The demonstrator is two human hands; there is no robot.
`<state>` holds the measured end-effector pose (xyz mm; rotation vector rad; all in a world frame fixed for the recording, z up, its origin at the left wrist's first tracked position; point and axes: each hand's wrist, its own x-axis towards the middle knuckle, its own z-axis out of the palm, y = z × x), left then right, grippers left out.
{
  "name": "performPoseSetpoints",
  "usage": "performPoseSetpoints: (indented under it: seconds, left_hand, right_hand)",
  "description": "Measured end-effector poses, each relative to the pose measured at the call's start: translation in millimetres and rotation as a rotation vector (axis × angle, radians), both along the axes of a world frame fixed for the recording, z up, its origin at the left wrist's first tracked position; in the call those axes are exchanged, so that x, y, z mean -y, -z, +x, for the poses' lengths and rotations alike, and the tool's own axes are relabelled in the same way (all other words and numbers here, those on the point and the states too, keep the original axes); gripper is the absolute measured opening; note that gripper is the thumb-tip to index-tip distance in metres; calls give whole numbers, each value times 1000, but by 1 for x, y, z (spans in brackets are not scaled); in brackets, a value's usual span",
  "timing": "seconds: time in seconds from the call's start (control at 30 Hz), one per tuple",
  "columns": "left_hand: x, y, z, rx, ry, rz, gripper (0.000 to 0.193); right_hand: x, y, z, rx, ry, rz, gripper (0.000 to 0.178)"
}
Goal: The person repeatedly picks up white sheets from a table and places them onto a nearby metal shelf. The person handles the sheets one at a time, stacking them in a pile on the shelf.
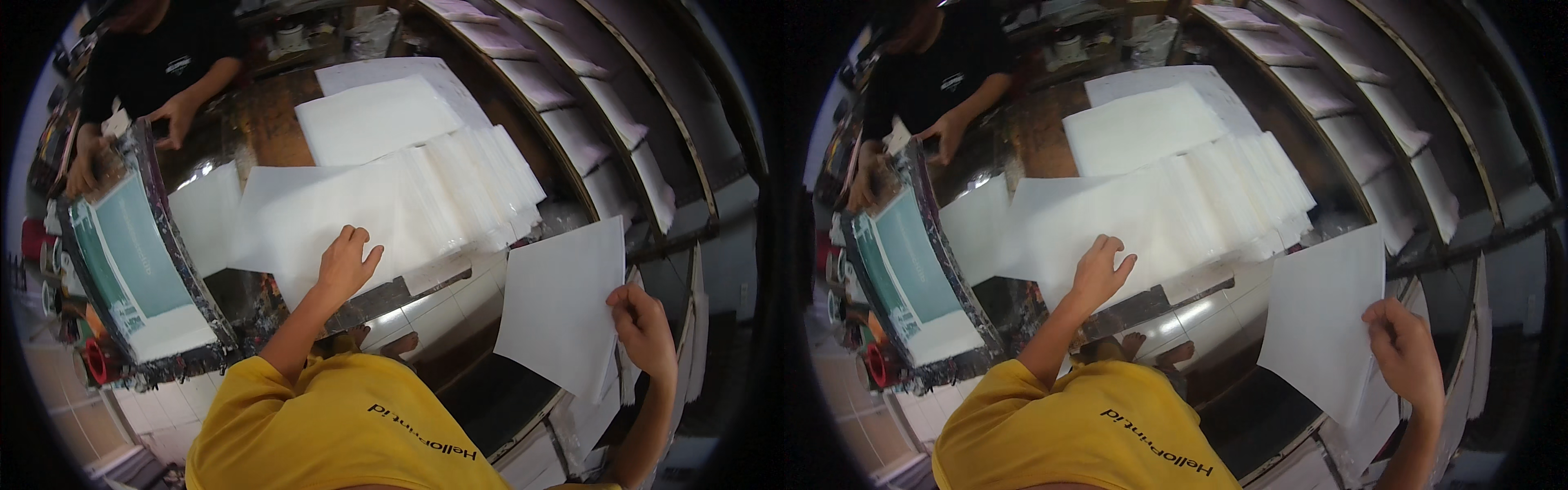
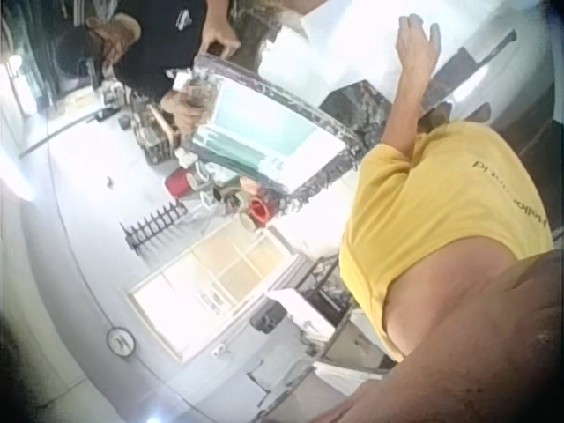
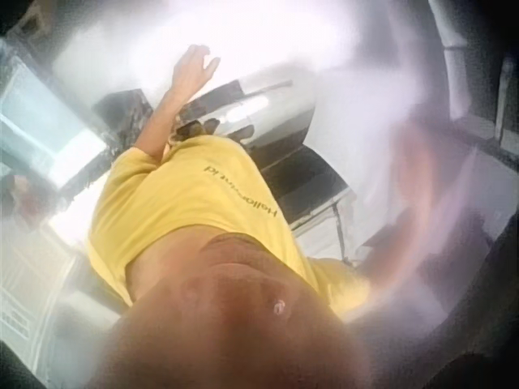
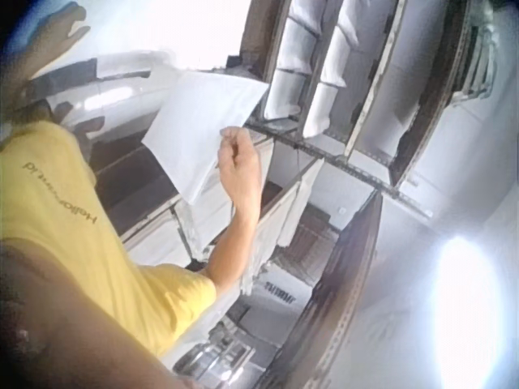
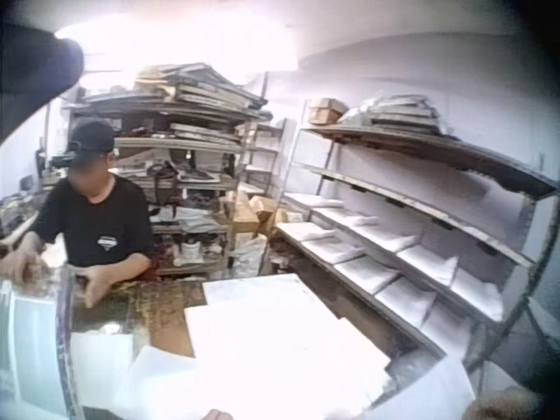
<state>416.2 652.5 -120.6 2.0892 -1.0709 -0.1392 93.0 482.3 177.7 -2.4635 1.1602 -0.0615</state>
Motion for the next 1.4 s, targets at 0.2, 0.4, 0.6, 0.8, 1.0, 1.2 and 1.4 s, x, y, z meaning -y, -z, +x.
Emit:
performPoseSetpoints:
  seconds: [0.2, 0.4, 0.6, 0.8, 1.0, 1.2, 1.4]
  left_hand:
    - [44, 57, -6, 44, 8, 197, 46]
    - [62, 111, 26, 145, 51, 274, 56]
    - [72, 85, 31, 120, 99, 319, 30]
    - [59, 75, 24, 116, 145, 135, 31]
    - [50, 1, -28, -91, 224, 24, 36]
    - [38, -57, -90, -285, 391, -80, 40]
    - [8, -72, -141, -252, 597, -60, 37]
  right_hand:
    - [-22, -4, -4, -30, -80, -22, 16]
    - [-14, -26, -28, 46, -128, -17, 16]
    - [-31, -104, -127, 114, 401, -212, 24]
    - [-133, -185, -289, 254, 1045, -409, 23]
    - [-268, -172, -485, 591, 1457, -641, 17]
    - [-371, -104, -576, 703, 1693, -717, 17]
    - [-400, -56, -617, 367, 2053, -575, 12]
